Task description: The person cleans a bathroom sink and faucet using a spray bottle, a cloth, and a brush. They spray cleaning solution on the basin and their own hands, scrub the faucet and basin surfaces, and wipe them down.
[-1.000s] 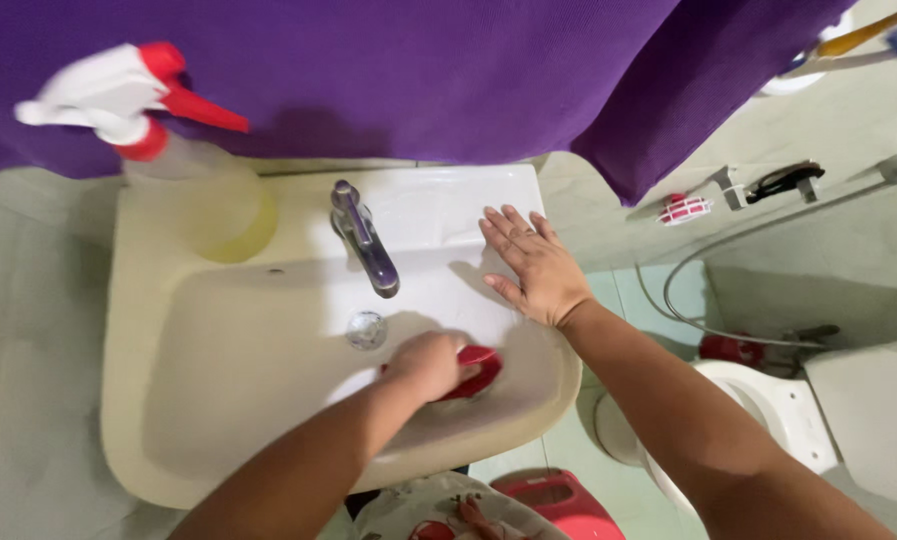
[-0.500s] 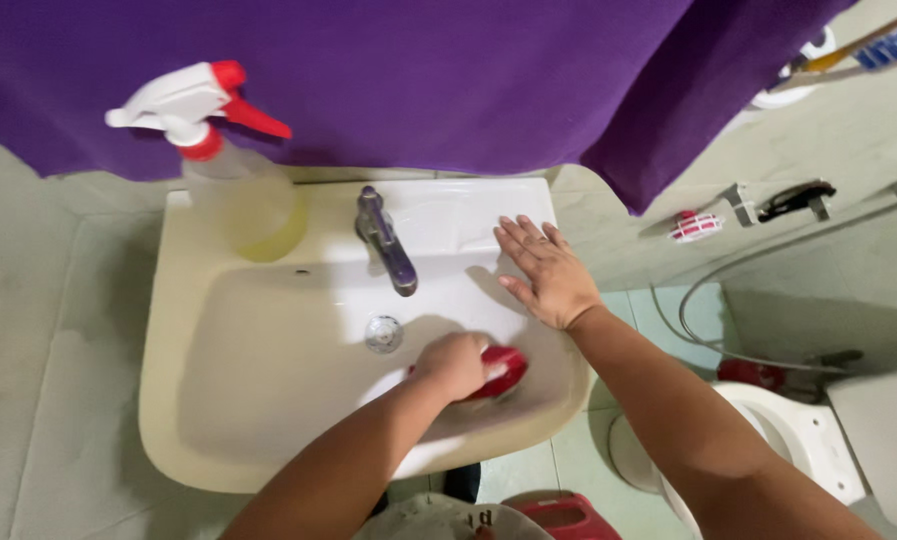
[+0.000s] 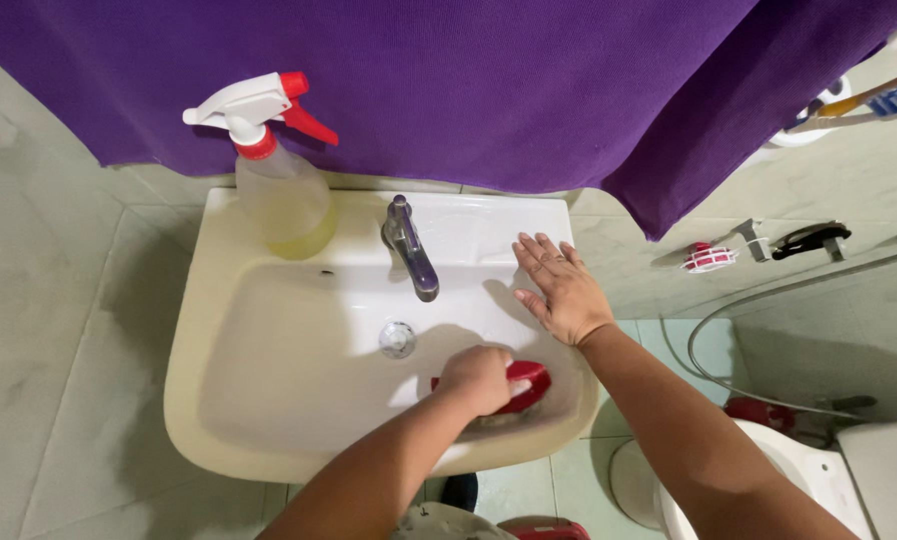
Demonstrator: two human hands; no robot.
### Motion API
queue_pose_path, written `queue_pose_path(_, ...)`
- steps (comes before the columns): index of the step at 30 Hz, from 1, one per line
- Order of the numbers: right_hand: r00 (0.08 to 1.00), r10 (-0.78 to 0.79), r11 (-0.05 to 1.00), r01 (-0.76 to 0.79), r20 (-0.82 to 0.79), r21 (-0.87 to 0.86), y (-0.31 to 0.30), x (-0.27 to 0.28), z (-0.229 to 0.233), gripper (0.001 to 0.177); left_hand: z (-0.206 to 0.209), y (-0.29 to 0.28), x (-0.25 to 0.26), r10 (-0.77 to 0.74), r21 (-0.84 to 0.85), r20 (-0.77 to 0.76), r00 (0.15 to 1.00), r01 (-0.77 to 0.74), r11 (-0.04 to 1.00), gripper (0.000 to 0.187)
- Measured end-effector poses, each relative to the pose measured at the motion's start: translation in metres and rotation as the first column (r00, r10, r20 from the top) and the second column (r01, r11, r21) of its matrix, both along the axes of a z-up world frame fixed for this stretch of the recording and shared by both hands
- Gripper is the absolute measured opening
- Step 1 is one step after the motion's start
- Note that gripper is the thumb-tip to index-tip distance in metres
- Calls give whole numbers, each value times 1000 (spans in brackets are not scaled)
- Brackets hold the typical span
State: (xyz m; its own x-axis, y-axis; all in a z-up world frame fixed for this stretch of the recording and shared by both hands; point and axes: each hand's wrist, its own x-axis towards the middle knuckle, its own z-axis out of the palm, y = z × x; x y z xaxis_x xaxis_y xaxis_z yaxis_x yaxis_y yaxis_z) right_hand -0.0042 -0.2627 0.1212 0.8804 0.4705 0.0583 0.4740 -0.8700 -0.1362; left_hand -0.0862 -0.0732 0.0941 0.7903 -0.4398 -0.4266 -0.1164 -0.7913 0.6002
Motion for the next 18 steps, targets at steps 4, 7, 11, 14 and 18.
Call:
queue_pose_path(4,1000,-3,1000,3,6,6,0,-2,-4,67,-5,19,0,199,-63,-22,980,-200,978,44)
queue_pose_path(7,1000,-9,1000,9,19,-5,-2,-2,-8,64,0,27,13,444,-252,-201,873,-484,838,49)
queue_pose_path(11,992,-89,991,97,-89,88,6,0,-4,61,18,27,20,533,-456,-357,767,-641,617,42)
queue_pose_path(14,944,-227,914,292,-240,282,27,-2,18,55,17,36,17,514,-418,-513,688,-723,550,30)
queue_pose_path(18,957,-224,735,292,-187,612,88,-16,64,41,-4,71,6,568,-417,-475,673,-740,527,23)
